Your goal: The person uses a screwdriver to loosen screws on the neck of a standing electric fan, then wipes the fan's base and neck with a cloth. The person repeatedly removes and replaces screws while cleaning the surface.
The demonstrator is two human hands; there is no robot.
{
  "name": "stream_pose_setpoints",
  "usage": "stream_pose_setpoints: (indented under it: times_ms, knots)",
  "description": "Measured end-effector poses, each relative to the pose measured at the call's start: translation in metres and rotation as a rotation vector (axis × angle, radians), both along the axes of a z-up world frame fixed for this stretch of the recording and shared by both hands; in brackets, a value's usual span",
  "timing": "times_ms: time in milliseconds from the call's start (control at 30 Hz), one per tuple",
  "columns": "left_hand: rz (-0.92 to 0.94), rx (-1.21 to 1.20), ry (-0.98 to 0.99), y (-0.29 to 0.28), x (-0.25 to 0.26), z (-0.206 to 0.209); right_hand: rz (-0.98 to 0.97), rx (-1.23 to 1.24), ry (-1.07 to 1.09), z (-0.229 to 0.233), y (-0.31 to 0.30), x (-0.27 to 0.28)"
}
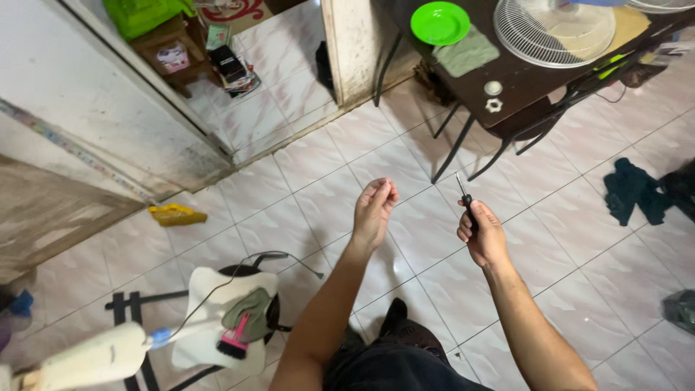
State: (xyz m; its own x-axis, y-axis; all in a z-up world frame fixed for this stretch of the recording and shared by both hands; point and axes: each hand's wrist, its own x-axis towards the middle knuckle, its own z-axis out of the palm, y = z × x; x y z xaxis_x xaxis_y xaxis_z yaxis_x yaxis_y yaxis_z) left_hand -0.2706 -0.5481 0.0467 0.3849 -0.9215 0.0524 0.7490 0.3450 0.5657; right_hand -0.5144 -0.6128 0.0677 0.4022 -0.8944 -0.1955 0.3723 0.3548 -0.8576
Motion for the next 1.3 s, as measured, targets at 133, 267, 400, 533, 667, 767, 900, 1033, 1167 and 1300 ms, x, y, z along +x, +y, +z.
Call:
stream_pose_setpoints:
  times_ms: [133, 267, 400, 533, 667, 767, 900, 1033, 1167, 1300]
  knots:
    - [-0.005, 0.098, -0.058, -0.03, 0.016, -0.005, -0.047, 0.017, -0.03, 0.009, -0.043, -0.006]
    - [0.035, 0.302, -0.102, -0.057, 0.041, -0.02, -0.062, 0.024, -0.052, 0.012, -0.092, -0.003]
    - [0.04, 0.431, -0.103, -0.103, 0.07, -0.045, -0.057, -0.001, -0.07, 0.009, -0.154, 0.007]
    - [0.014, 0.389, -0.077, -0.18, 0.098, -0.062, -0.1, 0.012, -0.085, 0.006, -0.216, 0.028]
    - [-0.031, 0.42, -0.237, -0.262, 0.122, -0.063, -0.162, 0.075, -0.084, 0.004, -0.274, 0.056]
    - [-0.057, 0.445, -0.402, -0.328, 0.141, -0.059, -0.194, 0.137, -0.116, 0.002, -0.317, 0.076]
    - [-0.079, 0.399, -0.582, -0.411, 0.161, -0.057, -0.182, 0.148, -0.141, -0.004, -0.368, 0.101]
    - [-0.042, 0.394, -0.68, -0.496, 0.174, -0.061, -0.152, 0.16, -0.132, -0.009, -0.422, 0.118]
    - [0.036, 0.488, -0.935, -0.585, 0.186, -0.065, -0.112, 0.184, -0.127, -0.019, -0.488, 0.125]
    - [0.05, 0.56, -1.167, -0.664, 0.194, -0.07, -0.073, 0.198, -0.063, -0.031, -0.55, 0.129]
